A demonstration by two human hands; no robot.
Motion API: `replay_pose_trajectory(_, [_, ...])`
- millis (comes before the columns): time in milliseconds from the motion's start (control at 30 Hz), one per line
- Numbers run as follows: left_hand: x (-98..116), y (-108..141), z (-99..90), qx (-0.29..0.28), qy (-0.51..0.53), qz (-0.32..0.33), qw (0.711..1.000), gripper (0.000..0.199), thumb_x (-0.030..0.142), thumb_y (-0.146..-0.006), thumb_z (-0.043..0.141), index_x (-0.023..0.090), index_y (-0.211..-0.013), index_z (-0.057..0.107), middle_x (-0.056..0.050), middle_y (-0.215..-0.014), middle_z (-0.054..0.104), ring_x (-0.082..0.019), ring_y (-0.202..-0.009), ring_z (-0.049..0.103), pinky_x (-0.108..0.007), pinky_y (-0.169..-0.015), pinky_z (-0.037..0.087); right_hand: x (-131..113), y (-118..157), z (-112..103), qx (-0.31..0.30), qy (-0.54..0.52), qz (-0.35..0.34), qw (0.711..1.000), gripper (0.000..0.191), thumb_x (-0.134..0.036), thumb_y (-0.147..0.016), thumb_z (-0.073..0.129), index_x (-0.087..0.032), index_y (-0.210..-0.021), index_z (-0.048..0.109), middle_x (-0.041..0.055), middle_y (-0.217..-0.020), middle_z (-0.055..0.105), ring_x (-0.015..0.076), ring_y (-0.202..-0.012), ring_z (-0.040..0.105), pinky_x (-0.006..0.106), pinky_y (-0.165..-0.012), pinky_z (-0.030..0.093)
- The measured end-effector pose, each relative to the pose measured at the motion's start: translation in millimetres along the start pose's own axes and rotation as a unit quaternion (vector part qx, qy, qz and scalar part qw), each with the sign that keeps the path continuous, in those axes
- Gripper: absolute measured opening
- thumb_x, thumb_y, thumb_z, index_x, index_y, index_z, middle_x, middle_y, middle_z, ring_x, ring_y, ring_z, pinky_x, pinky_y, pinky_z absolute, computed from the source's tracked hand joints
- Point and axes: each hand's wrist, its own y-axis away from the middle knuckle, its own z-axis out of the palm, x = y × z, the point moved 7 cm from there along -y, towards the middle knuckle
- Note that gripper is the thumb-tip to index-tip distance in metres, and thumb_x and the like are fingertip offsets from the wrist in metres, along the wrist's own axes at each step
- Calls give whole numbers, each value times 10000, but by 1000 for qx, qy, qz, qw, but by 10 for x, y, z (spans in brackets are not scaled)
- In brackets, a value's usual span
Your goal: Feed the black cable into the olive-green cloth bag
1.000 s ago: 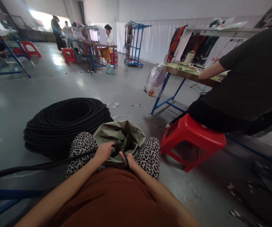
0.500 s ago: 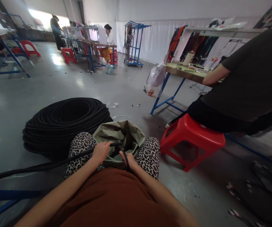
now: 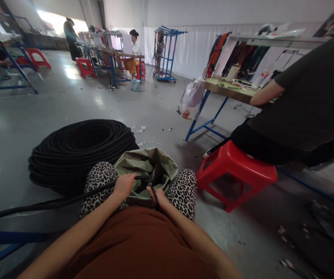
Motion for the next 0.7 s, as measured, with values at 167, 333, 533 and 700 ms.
replay_pose_trajectory(167, [-17,1,29,-14,-3,-7,1000,284,179,-910,493,175,-1146,651,-116,-1077,720,-250,-1011,640,-353,-857,437,-2,46,23,-19,-12,35,999,511,-450,-926,562,-186,-498,473,6,-451,457,129,-405,476,234,-433,368])
replay_pose_trajectory(333, [-36,-9,55,-20,-15,-6,1000,300,175,-912,482,169,-1161,650,-124,-1097,712,-266,-1038,635,-369,-864,438,23,62,51,-29,-33,55,998,524,-462,-933,545,-190,-493,464,10,-448,456,129,-364,464,238,-399,363])
replay_pose_trajectory(533, [-63,-13,75,-15,-17,-4,1000,303,186,-917,475,174,-1163,651,-119,-1094,714,-263,-1025,638,-372,-867,443,150,-38,107,-29,-32,55,998,513,-511,-920,548,-194,-525,470,7,-440,456,138,-359,482,227,-379,356])
replay_pose_trajectory(700, [-84,-14,59,-4,-11,-9,1000,303,197,-916,482,174,-1164,654,-120,-1108,715,-260,-1033,642,-373,-879,453,120,-15,85,-29,-26,62,997,499,-497,-916,561,-194,-531,470,9,-444,460,147,-377,506,229,-384,377])
